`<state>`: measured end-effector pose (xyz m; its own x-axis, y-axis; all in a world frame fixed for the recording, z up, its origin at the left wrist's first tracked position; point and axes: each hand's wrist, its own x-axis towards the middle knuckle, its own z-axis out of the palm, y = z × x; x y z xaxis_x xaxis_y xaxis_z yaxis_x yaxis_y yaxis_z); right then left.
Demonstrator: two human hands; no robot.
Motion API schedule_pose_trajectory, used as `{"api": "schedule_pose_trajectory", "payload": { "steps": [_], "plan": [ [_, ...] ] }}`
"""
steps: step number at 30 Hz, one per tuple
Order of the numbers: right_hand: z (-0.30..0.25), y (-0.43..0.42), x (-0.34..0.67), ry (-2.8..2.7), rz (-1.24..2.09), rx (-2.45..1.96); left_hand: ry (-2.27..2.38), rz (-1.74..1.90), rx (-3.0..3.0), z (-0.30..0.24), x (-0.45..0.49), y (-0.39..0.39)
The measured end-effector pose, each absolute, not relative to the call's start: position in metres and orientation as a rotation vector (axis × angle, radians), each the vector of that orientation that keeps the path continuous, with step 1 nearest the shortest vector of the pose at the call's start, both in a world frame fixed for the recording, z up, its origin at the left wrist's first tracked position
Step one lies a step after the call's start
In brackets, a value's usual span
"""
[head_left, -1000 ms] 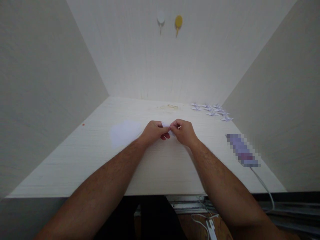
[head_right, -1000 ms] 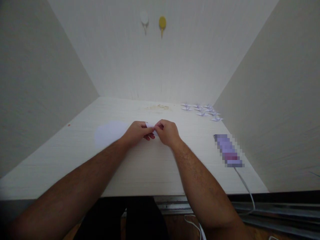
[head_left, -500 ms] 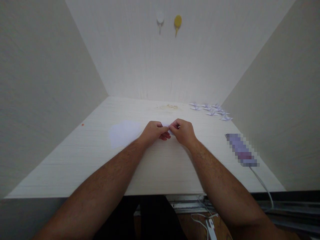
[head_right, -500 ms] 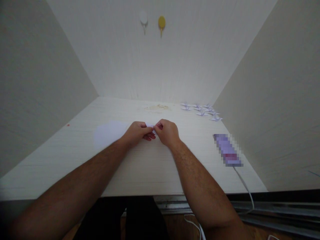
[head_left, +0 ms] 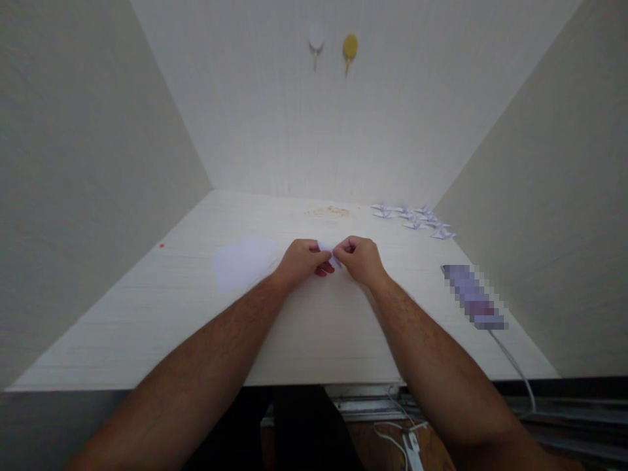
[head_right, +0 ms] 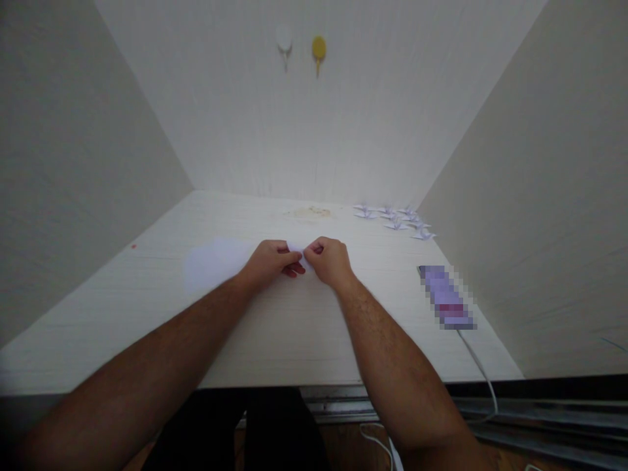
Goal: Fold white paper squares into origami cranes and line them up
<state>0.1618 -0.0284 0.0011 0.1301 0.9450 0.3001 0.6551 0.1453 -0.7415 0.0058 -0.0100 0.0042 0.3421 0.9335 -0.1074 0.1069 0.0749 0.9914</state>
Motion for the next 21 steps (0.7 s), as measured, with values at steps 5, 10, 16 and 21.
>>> {"api": "schedule_pose_trajectory", "payload": {
  "steps": [5, 10, 16, 21],
  "plan": [
    [-0.0038, -0.0277, 0.1617, -1.589, 0.476, -1.557, 1.044, 0.772, 1.265, 0.0027, 0.0056, -0.0086],
    [-0.0041, -0.0323, 0.1585, -1.724, 0.197, -1.568, 1.041, 0.777, 1.269, -0.0002, 0.0074, -0.0077],
    [-0.0032, -0.0334, 0.1588, -1.932, -0.06, -1.435, 1.005, 0.86, 1.174, -0.0013, 0.009, -0.0081],
    [-0.0072, -0.03, 0.1644, -2.007, 0.005, -1.312, 1.017, 0.887, 1.084, -0.0014, 0.0093, -0.0059]
  ]
}}
